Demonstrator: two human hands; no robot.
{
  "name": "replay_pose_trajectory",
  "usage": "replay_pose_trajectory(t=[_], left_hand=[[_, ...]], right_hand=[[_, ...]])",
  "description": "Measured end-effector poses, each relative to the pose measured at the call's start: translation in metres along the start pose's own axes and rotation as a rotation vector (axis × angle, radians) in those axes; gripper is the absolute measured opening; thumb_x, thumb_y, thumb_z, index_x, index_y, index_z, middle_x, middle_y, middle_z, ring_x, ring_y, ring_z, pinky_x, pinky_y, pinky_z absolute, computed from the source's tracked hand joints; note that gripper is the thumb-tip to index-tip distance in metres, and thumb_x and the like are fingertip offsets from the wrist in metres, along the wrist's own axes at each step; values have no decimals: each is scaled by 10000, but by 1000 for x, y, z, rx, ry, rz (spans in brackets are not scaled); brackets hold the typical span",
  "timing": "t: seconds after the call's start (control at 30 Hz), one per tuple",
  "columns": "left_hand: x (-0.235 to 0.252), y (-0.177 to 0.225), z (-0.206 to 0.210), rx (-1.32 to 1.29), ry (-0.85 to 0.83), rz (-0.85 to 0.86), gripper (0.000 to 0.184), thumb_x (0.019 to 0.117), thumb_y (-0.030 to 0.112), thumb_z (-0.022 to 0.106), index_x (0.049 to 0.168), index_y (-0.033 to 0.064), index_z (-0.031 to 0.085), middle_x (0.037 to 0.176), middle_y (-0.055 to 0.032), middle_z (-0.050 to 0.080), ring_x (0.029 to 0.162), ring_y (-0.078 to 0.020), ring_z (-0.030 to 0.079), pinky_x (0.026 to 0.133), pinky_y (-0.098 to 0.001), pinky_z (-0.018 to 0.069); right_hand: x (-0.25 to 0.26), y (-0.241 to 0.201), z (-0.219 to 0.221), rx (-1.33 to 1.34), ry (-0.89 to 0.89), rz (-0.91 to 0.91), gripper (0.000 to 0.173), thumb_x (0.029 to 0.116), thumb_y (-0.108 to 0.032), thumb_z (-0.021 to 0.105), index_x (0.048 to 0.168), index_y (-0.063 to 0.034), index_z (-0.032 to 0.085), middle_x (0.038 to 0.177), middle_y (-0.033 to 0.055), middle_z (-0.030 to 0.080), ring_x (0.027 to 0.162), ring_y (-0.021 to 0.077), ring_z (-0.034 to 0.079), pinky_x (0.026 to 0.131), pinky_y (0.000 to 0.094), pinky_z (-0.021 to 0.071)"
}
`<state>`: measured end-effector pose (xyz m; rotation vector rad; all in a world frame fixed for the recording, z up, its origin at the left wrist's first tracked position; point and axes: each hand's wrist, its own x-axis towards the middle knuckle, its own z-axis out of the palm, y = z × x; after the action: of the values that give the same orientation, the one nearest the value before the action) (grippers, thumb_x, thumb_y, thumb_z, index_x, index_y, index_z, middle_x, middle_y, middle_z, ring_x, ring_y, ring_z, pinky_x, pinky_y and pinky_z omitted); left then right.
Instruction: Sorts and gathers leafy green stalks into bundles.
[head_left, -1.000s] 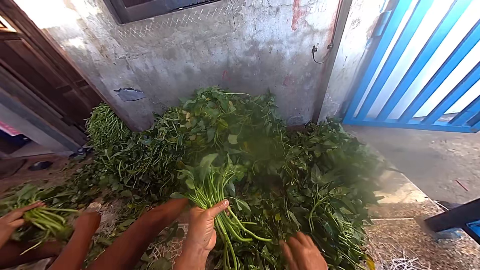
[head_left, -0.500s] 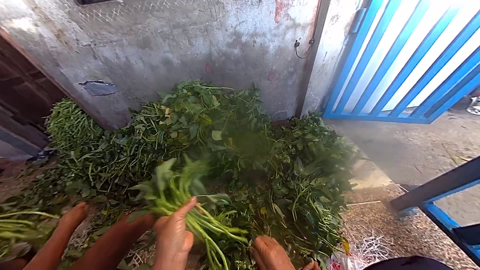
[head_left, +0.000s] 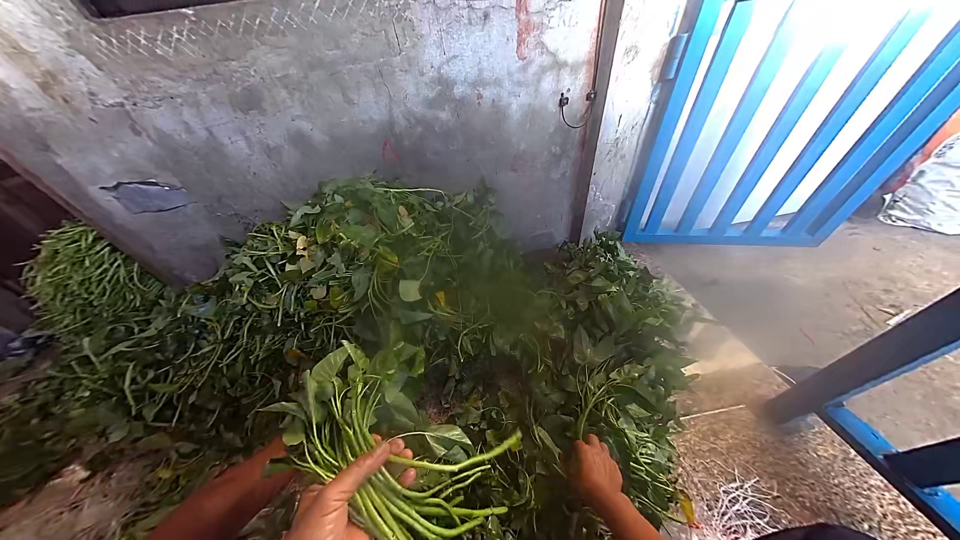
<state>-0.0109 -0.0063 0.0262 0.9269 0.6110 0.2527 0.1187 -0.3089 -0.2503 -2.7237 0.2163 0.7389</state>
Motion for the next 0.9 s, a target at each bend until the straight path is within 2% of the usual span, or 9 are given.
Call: replay_pose_trajectory(t=[0.07, 0.13, 0.2, 0.27, 0.33, 0.47, 0.6, 0.7, 0.9], left_hand=[[0, 0, 2, 16, 7, 20, 105, 1003, -56, 499, 1004, -8, 592, 872, -181, 736, 789, -314, 750, 710, -463, 645], [1, -4, 1, 40, 8, 54, 91, 993, -62, 508, 1008, -25, 590, 835, -191, 736, 760, -327, 752, 706, -464, 645], [2, -8, 0, 68, 16, 91, 86, 976, -76, 523, 1025, -42, 585, 809, -192, 730, 727, -320, 746, 694, -455, 644], [3, -12, 3, 93, 39, 120, 105, 955, -100, 544, 1043, -57, 583, 791, -188, 728, 694, -300, 743, 654, -422, 644], [4, -16, 5, 109, 59, 123, 138, 927, -117, 583, 1057, -73, 588, 804, -208, 727, 692, -302, 738, 625, -408, 636], [2, -33, 15, 198, 87, 112, 250, 845, -149, 681, 1078, -104, 603, 826, -227, 727, 689, -307, 731, 614, -404, 630], [2, -52, 21, 270, 82, 123, 290, 785, -165, 741, 1038, -138, 600, 778, -235, 720, 655, -304, 723, 629, -406, 630], [0, -55, 20, 283, 57, 129, 304, 769, -166, 759, 1035, -138, 615, 802, -235, 730, 684, -301, 737, 679, -401, 641], [-1, -51, 13, 297, 25, 212, 363, 728, -103, 833, 1047, -111, 662, 920, -203, 746, 832, -253, 748, 779, -384, 643]], right_hand=[[-12, 1, -5, 123, 225, -8, 326, 1011, -234, 548, 1238, -86, 731, 1388, 165, 615, 1322, 368, 546, 1058, 557, 463], [-26, 5, -5, 334, 431, 17, 281, 999, -174, 566, 1174, -57, 752, 1254, 173, 690, 1226, 369, 620, 1033, 557, 481], [-38, 5, -6, 643, 543, 96, 298, 964, -95, 598, 1236, 9, 663, 1171, 201, 710, 1127, 384, 675, 967, 603, 519], [-51, 0, -10, 892, 605, 118, 374, 946, -53, 644, 1308, 21, 589, 1115, 210, 720, 1047, 380, 700, 936, 605, 529], [-71, -13, -17, 986, 666, -39, 394, 942, -32, 641, 1328, 39, 612, 1110, 213, 723, 1011, 343, 711, 930, 556, 549], [-122, -56, -35, 876, 836, -494, 341, 886, -31, 641, 1218, 14, 709, 995, 125, 718, 945, 232, 701, 877, 415, 591], [-173, -98, -38, 668, 877, -821, 247, 884, -61, 663, 1106, -65, 769, 920, 71, 722, 889, 225, 702, 806, 411, 599], [-192, -115, -27, 504, 888, -948, 216, 910, -105, 657, 1080, -136, 787, 870, 50, 702, 838, 220, 685, 742, 390, 581], [-200, -120, -23, 380, 826, -1021, 230, 900, -101, 651, 1079, -142, 789, 860, 58, 689, 827, 232, 676, 706, 382, 574]])
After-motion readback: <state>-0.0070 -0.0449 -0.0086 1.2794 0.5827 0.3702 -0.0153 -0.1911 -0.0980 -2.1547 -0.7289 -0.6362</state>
